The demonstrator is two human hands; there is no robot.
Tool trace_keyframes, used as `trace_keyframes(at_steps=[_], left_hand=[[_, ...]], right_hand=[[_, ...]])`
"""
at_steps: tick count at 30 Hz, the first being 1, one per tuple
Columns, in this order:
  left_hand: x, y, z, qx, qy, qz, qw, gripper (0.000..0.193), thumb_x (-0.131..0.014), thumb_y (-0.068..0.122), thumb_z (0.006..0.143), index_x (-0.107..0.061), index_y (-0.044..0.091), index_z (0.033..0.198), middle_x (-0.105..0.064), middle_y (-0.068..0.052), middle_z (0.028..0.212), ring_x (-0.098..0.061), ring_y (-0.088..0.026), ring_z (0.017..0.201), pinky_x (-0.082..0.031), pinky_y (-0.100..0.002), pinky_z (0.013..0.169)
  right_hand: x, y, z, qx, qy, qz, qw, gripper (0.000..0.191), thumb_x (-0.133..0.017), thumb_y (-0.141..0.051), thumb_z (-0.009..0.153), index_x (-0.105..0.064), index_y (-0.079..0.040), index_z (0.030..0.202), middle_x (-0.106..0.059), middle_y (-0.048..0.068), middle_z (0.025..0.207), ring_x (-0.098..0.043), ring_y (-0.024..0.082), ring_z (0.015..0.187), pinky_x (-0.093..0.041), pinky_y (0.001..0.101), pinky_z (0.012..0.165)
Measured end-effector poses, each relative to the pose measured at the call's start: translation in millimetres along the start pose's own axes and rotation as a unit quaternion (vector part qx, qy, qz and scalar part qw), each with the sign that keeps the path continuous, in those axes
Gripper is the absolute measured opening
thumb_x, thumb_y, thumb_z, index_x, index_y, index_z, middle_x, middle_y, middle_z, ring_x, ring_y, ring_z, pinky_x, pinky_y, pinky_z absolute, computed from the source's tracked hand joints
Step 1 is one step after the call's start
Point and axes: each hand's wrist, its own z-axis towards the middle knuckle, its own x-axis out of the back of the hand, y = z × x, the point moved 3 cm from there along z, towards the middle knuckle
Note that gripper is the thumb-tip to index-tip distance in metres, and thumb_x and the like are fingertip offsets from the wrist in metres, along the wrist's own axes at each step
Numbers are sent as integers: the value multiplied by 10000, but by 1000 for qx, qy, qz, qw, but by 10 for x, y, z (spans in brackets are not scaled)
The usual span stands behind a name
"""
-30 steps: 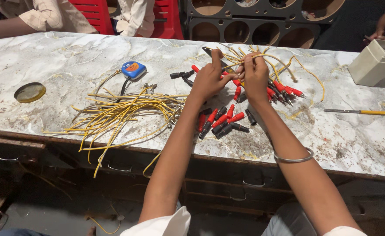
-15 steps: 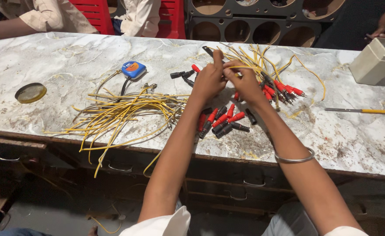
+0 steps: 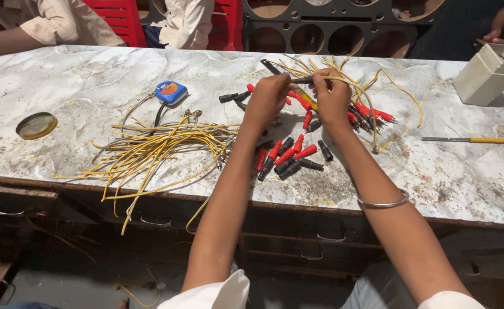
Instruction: The person attaches red and black plastic connectors to the ends of yellow wires on a workbench. They repeatedly pick up a wire, insert it into a connector, and place the finished unit on the table.
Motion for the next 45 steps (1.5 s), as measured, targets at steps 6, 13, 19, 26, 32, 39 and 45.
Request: trace_keyframes(at_steps=[6,13,19,26,32,39,45], left_hand=[[123,49,9,77,49,110,990,156,-730,137,926,-641,15,888,-642,-190,733,-630,-384,671,-481,-470,630],[-1,79,2,46,3,77,996,196,-680,58,890,-661,5,1078,-671,-202,893,-659,-365,771,-504,-474,677],[38,-47,-22,54,-27,58,997,232,-658,-22,814,-706,34,1034,-721,-156,860,-720,-325,796,-565,-433,724],[11,-11,-20,16,3,133,991,194,-692,10,814,-696,25,1007,-728,-144,901,-661,-361,855,-508,-460,728],[2,32,-5,22,-40,257,965,114,-675,43,822,-705,122,899,-716,-50,796,-645,-293,850,-418,-465,719],[70,135,-14,-16,48,331,942,104,-757,192,832,-680,124,845,-714,-29,809,-612,-280,850,-384,-445,706],[-5,111,-19,21,-31,343,939,193,-655,51,844,-715,200,951,-735,14,840,-654,-225,818,-399,-442,724]], right_hand=[[80,20,45,-40,33,71,996,106,-662,-99,1014,-704,-2,1008,-718,35,819,-656,74,712,-526,222,653],[59,-119,-9,0,28,6,1000,138,-662,-94,1018,-722,16,960,-697,28,806,-617,65,678,-494,218,625],[57,-148,-25,-3,31,16,999,134,-671,-84,1002,-729,31,967,-701,39,794,-608,70,668,-485,227,620],[87,-139,-1,2,34,31,999,154,-663,-74,1002,-720,48,928,-707,39,840,-616,75,679,-490,228,631],[70,-173,-53,14,30,16,999,155,-658,-68,1001,-722,57,936,-693,47,817,-604,77,686,-481,234,635],[112,-196,-32,-5,54,-6,999,162,-656,-100,1010,-738,37,980,-713,42,787,-618,67,684,-477,226,626],[72,-208,-64,3,28,-56,998,159,-682,-102,1004,-750,34,958,-698,40,770,-589,70,670,-453,236,611]])
